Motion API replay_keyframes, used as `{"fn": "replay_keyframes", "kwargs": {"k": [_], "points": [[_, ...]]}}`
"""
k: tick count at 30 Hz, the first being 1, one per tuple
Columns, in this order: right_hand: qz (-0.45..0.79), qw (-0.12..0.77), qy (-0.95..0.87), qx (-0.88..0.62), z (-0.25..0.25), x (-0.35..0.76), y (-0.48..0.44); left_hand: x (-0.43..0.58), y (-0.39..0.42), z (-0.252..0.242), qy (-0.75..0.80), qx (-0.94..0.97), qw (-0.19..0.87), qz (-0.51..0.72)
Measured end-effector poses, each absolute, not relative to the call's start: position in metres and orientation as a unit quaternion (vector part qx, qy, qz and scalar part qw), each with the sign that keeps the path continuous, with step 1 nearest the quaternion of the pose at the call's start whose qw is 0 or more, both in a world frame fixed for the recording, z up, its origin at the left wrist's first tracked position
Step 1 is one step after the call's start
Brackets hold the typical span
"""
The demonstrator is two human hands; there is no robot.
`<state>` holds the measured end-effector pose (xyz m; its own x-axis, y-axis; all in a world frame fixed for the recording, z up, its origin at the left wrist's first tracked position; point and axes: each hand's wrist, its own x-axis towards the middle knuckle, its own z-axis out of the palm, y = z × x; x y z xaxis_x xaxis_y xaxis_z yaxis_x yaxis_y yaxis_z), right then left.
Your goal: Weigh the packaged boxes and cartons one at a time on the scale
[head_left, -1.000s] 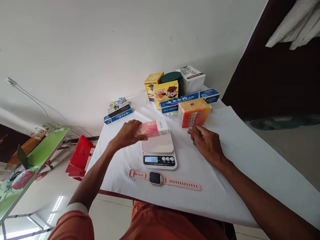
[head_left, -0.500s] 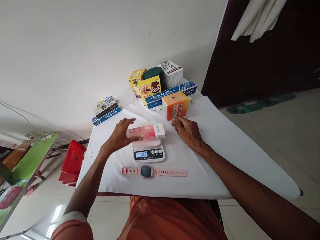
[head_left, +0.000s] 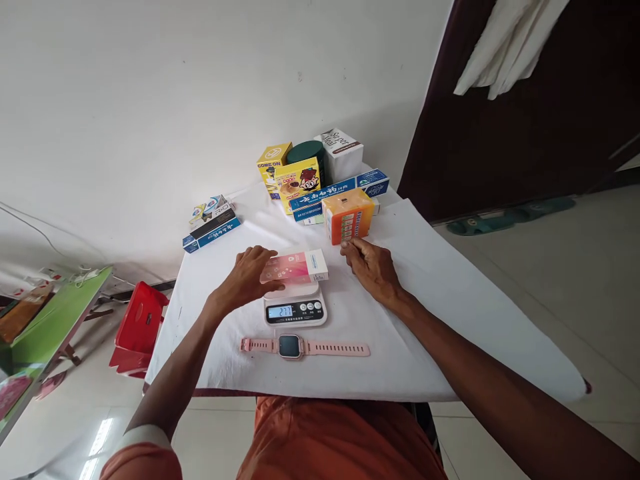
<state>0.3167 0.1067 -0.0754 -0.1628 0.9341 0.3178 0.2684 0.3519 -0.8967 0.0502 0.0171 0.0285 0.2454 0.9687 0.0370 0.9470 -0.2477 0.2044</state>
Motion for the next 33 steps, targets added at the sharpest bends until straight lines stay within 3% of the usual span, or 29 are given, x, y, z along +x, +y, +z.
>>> {"fn": "replay_keyframes", "kwargs": {"k": [5,12,16,21,26,33], "points": [[0.352,0.477,-0.671,-0.445,-0.078,0.316,0.108,0.035,0.033,0.034,0.616,0.768,0.102,0.141],[0.359,0.470,-0.673,-0.444,-0.075,0.317,0.107,0.048,0.135,0.072,0.625,0.753,-0.013,0.204],[0.352,0.467,-0.678,-0.446,-0.074,0.317,0.105,0.087,0.193,0.060,0.639,0.747,-0.005,0.183],[0.335,0.457,-0.695,-0.443,-0.073,0.318,0.103,0.106,0.204,0.031,0.641,0.737,-0.017,0.216],[0.333,0.443,-0.702,-0.446,-0.073,0.318,0.102,0.046,0.184,0.018,0.629,0.724,-0.068,0.274],[0.350,0.427,-0.687,-0.473,-0.074,0.319,0.100,-0.099,0.157,0.024,0.837,0.521,-0.094,0.137]]}}
